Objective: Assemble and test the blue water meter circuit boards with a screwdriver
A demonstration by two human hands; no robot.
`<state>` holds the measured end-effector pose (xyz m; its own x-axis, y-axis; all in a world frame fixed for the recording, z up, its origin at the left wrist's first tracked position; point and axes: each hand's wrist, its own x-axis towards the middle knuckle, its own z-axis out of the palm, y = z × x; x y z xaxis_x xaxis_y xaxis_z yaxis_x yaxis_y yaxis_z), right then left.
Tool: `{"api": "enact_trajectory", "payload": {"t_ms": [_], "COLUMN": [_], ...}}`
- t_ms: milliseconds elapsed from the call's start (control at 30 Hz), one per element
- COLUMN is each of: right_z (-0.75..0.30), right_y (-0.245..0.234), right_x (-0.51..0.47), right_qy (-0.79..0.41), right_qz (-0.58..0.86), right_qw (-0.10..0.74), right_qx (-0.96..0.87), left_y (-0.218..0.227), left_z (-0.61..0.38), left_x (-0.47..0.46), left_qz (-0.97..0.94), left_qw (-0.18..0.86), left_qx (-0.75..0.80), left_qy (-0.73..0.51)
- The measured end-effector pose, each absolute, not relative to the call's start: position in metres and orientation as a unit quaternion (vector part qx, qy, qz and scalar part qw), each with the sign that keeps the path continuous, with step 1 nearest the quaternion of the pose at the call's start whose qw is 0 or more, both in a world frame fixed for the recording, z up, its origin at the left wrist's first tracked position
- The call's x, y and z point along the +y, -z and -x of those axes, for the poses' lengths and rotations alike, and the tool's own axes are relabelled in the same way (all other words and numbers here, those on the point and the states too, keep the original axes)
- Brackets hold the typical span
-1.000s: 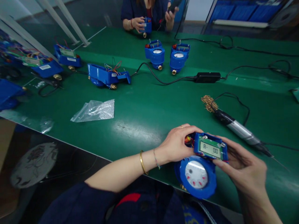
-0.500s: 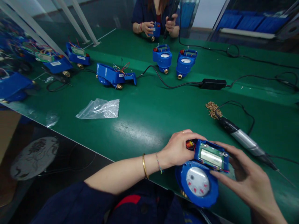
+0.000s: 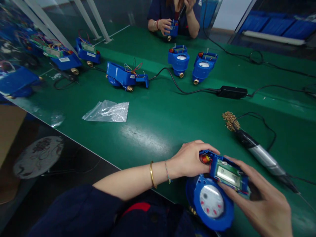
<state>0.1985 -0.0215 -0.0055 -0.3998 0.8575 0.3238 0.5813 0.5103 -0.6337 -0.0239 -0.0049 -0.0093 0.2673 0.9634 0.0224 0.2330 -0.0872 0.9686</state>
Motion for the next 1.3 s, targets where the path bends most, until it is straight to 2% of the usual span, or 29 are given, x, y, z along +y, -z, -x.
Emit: {"api": "enact_trajectory", "payload": {"t_ms": [167, 433, 567, 933, 1167, 1233, 1300], "right_z": [-0.195, -0.198, -0.196, -0.194, -0.195, -0.193, -0.19], "right_y": [0.002, 0.01, 0.006, 0.001, 0.0, -0.001, -0.002], "right_x": [-0.024, -0.027, -0.028, -0.025, -0.027, -0.027, -0.028], "right_qy": [-0.18, -0.179, -0.166, -0.133, -0.125, -0.124, -0.136], "right_qz": [0.457, 0.464, 0.463, 0.446, 0.456, 0.458, 0.464], "right_qw": [0.298, 0.318, 0.315, 0.315, 0.306, 0.314, 0.319], "right_qx": [-0.819, -0.807, -0.812, -0.827, -0.826, -0.822, -0.815], "left_y": [0.011, 0.009, 0.006, 0.009, 0.001, 0.0, 0.0], "left_z": [0.025, 0.055, 0.058, 0.041, 0.029, 0.031, 0.038], "left_x": [-0.007, 0.012, 0.009, -0.001, -0.017, -0.019, -0.017], "left_qz": [-0.601, -0.602, -0.557, -0.599, -0.597, -0.575, -0.566], "left_qw": [0.53, 0.697, 0.733, 0.626, 0.483, 0.491, 0.554], "left_qx": [0.486, 0.254, 0.245, 0.35, 0.504, 0.517, 0.462], "left_qy": [-0.351, -0.296, -0.305, -0.357, -0.395, -0.401, -0.399]}}
